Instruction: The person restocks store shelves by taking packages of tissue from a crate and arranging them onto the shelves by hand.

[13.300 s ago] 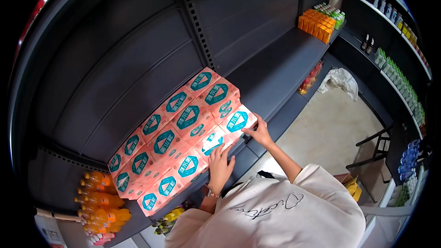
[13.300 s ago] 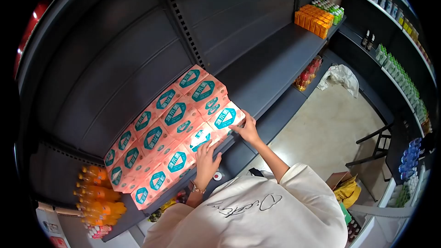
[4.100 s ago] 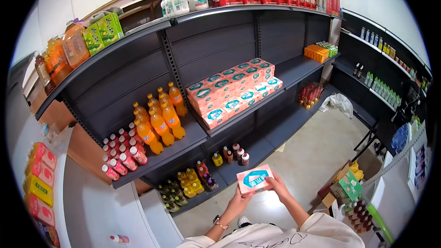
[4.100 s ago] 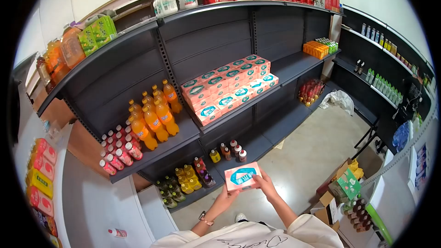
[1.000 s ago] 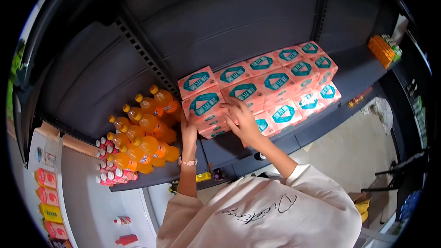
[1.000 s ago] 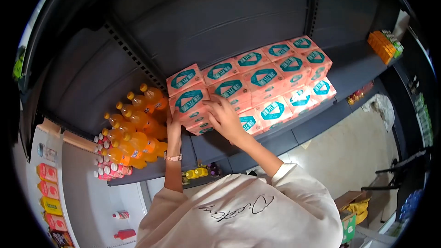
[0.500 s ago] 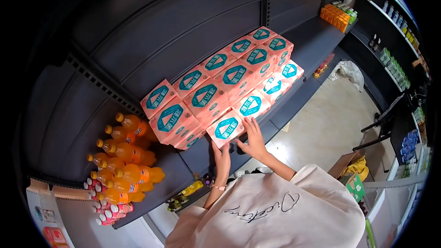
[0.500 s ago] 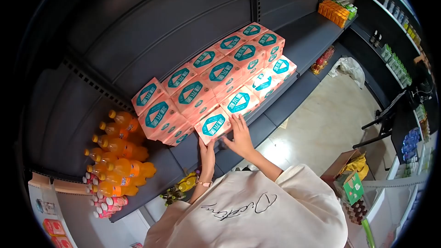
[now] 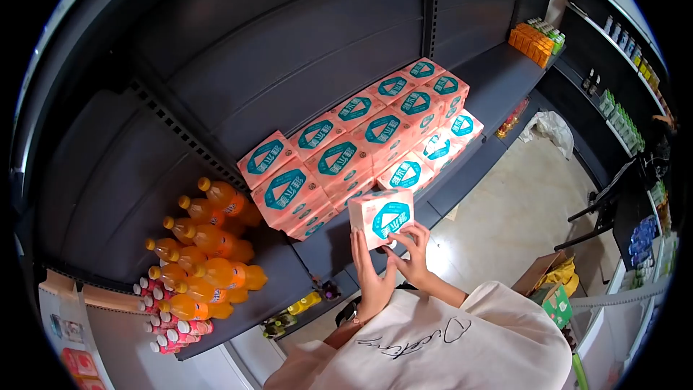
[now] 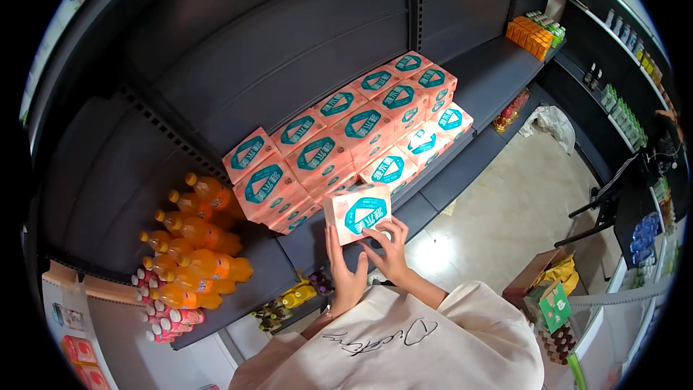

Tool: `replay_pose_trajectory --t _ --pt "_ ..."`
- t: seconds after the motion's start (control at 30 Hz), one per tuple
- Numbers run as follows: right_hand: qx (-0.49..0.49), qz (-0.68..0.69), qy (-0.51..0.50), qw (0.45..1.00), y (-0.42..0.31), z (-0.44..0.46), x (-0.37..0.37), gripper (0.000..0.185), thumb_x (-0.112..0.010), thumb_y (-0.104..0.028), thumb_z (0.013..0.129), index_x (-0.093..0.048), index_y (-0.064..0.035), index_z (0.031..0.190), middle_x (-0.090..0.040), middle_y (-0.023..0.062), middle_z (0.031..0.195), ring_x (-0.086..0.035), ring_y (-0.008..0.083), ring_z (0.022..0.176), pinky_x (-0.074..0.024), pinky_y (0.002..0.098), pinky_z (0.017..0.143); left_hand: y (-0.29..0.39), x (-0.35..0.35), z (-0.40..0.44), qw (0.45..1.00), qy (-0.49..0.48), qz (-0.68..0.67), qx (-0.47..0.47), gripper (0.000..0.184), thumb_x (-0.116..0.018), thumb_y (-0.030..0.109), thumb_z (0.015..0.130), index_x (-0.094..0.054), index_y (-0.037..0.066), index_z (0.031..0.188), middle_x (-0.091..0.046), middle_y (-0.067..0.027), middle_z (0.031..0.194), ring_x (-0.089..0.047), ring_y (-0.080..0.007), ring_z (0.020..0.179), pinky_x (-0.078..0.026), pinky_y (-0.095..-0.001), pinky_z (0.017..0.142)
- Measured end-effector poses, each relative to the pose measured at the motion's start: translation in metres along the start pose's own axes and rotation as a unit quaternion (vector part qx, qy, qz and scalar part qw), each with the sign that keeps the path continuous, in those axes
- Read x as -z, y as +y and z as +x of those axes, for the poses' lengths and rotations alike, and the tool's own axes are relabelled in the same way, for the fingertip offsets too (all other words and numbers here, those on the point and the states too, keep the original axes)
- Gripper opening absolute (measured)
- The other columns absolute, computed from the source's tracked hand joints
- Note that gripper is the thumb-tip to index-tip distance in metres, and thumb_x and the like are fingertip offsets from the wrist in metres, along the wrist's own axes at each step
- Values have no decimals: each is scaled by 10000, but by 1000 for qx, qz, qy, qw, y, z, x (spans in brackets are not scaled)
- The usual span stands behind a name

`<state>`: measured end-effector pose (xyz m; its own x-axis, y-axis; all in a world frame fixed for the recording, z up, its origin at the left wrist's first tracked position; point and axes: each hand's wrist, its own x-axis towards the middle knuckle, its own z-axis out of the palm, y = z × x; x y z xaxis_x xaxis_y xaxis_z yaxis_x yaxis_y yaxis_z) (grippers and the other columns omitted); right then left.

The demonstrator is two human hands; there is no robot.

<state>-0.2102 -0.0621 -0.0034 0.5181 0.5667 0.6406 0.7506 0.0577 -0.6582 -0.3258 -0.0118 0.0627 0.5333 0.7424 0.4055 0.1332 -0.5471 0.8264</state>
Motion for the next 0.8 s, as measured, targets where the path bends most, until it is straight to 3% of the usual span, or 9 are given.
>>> replay_pose_trajectory --t 0.1,0.2,0.23,0.33,0.4,0.5,0.57,0.73,0.8 --pt "61 -16 56 996 -27 48 11 551 -832 -110 619 -648 -174 1134 -509 96 1094 -430 325 1101 -339 491 995 14 16 25 995 25 3 -92 776 -612 125 837 -187 -84 1452 -213 -299 1496 -210 -452 1392 -204 -495 1123" --pt "86 -68 76 991 -25 105 5 478 -819 -192 656 -679 -188 1113 -490 130 1206 -382 377 1166 -325 504 998 2 11 72 988 29 -140 -54 790 -598 110 854 -133 -81 1463 -205 -313 1493 -233 -422 1391 -208 -444 1128" --pt "77 -43 48 995 -27 128 2 474 -798 -220 683 -669 -193 1138 -490 134 1231 -364 384 1184 -328 499 995 0 11 89 983 26 -174 -48 768 -544 23 866 -87 -57 1478 -202 -265 1499 -271 -348 1374 -251 -419 1115" --pt "128 -35 -49 990 -26 187 -20 443 -742 -255 755 -628 -170 1175 -486 166 1251 -426 390 1141 -356 495 963 -26 6 121 986 25 -164 -16 746 -504 -36 888 -64 -27 1491 -84 -231 1546 -217 -305 1411 -262 -400 1124" --pt "141 -110 -96 979 1 197 -60 469 -714 -229 787 -578 -215 1235 -453 168 1310 -427 419 1150 -390 508 950 -2 20 117 998 35 -35 -37 692 -523 -6 887 -162 -35 1476 -69 -250 1548 -130 -340 1440 -240 -406 1131" --pt "132 -127 -125 975 12 213 -100 513 -677 -158 815 -521 -276 1289 -409 162 1363 -418 455 1157 -419 506 946 4 21 95 998 16 -40 -39 557 -552 16 873 -387 49 1404 -258 -230 1498 -184 -357 1424 -220 -430 1129" --pt "136 -110 -142 974 12 224 -107 529 -638 -81 819 -510 -256 1302 -414 164 1358 -393 405 1237 -358 506 985 -4 19 88 997 -16 -47 -59 447 -567 25 869 -492 61 1309 -384 -172 1436 -264 -343 1397 -228 -424 1126" --pt "186 -16 -181 966 24 252 -121 556 -567 17 841 -475 -232 1329 -362 173 1401 -307 376 1335 -279 506 1064 -16 4 62 995 -41 -87 2 313 -577 69 880 -582 75 1192 -436 -183 1385 -389 -324 1316 -287 -424 1087" --pt "188 5 -195 963 35 256 -130 547 -589 -2 835 -467 -198 1330 -353 182 1405 -304 395 1329 -258 521 1079 -19 7 52 998 53 -25 -20 305 -572 69 881 -579 54 1186 -444 -185 1371 -381 -330 1310 -265 -429 1093"
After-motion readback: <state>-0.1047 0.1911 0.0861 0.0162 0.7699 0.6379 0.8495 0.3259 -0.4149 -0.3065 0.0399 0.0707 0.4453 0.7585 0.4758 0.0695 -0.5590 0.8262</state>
